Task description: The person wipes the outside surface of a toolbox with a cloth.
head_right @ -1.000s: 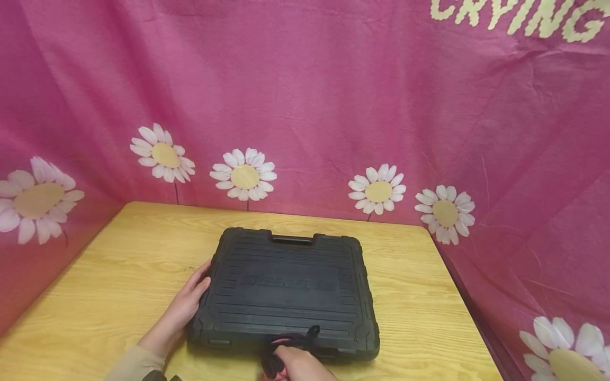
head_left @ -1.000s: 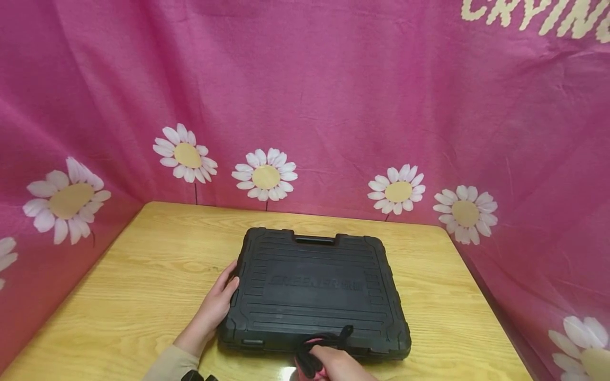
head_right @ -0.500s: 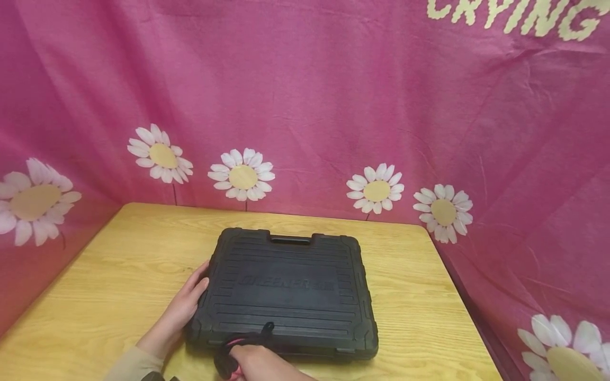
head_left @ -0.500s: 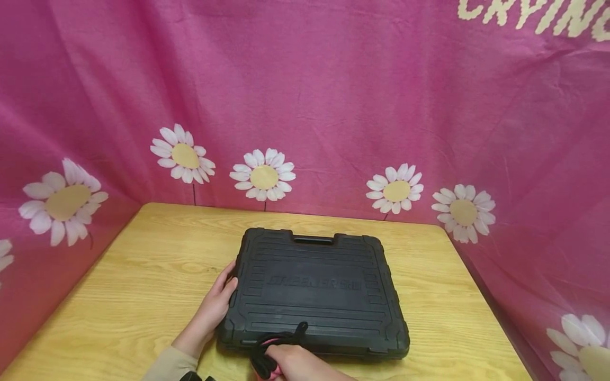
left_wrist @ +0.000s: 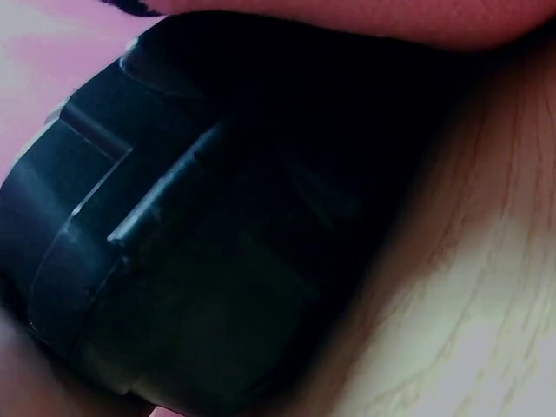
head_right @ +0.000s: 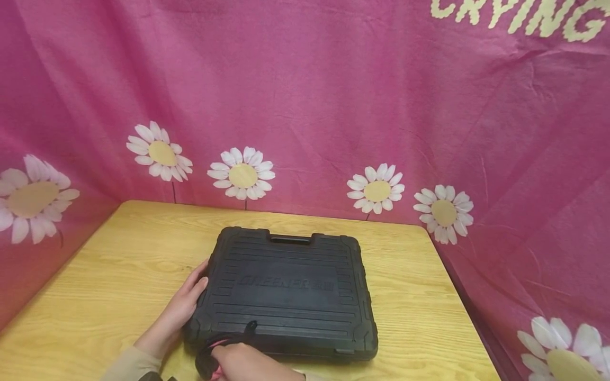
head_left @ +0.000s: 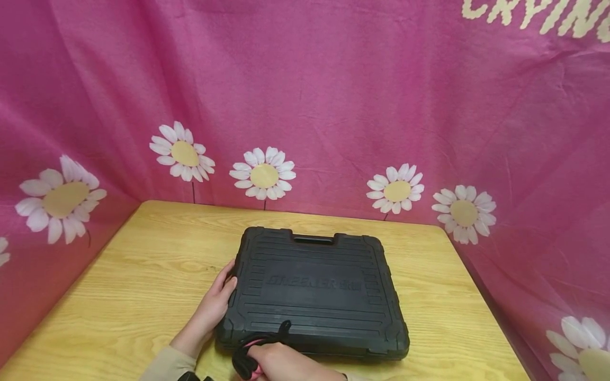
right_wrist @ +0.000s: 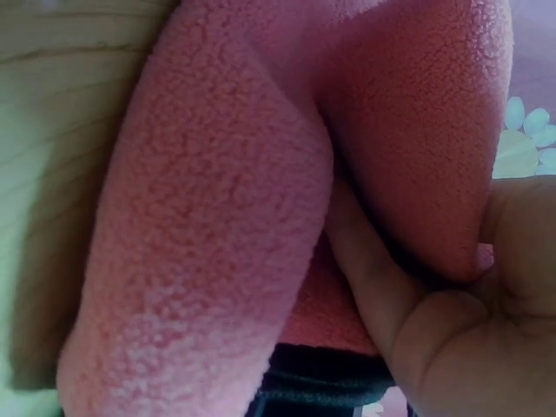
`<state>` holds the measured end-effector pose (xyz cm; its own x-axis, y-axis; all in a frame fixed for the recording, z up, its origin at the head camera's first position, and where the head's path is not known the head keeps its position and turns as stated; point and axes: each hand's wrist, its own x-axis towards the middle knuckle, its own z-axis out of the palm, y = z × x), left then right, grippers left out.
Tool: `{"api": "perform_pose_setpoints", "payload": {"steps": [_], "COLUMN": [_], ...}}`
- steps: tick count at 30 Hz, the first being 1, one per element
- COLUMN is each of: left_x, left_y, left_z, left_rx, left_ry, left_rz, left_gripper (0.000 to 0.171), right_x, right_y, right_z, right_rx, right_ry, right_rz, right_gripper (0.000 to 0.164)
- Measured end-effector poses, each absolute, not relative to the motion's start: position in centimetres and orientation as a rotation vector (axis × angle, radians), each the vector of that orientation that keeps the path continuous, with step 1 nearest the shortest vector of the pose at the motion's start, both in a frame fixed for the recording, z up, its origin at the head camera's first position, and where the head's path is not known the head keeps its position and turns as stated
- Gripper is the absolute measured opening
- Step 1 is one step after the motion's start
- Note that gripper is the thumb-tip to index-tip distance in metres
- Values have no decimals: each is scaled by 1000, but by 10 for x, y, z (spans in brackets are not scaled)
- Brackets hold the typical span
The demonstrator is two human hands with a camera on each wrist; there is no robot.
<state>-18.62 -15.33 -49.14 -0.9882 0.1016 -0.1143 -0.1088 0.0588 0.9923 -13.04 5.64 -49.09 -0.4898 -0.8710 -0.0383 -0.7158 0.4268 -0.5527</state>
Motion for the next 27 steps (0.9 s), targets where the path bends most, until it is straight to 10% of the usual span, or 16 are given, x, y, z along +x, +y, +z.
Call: {"api": "perform_pose_setpoints", "payload": {"steps": [27], "left_x": [-188], "left_y": [-153], "left_z": [-492], "left_rx": [-14], "left_ry": [2146], "left_rz": [2048], "left_gripper": [57], "right_x": [-143], "right_y": [23], "right_z": [-530], "right_rx": [-1563], "right_ry": [2368], "right_rz": [-567], "right_gripper": [29]}}
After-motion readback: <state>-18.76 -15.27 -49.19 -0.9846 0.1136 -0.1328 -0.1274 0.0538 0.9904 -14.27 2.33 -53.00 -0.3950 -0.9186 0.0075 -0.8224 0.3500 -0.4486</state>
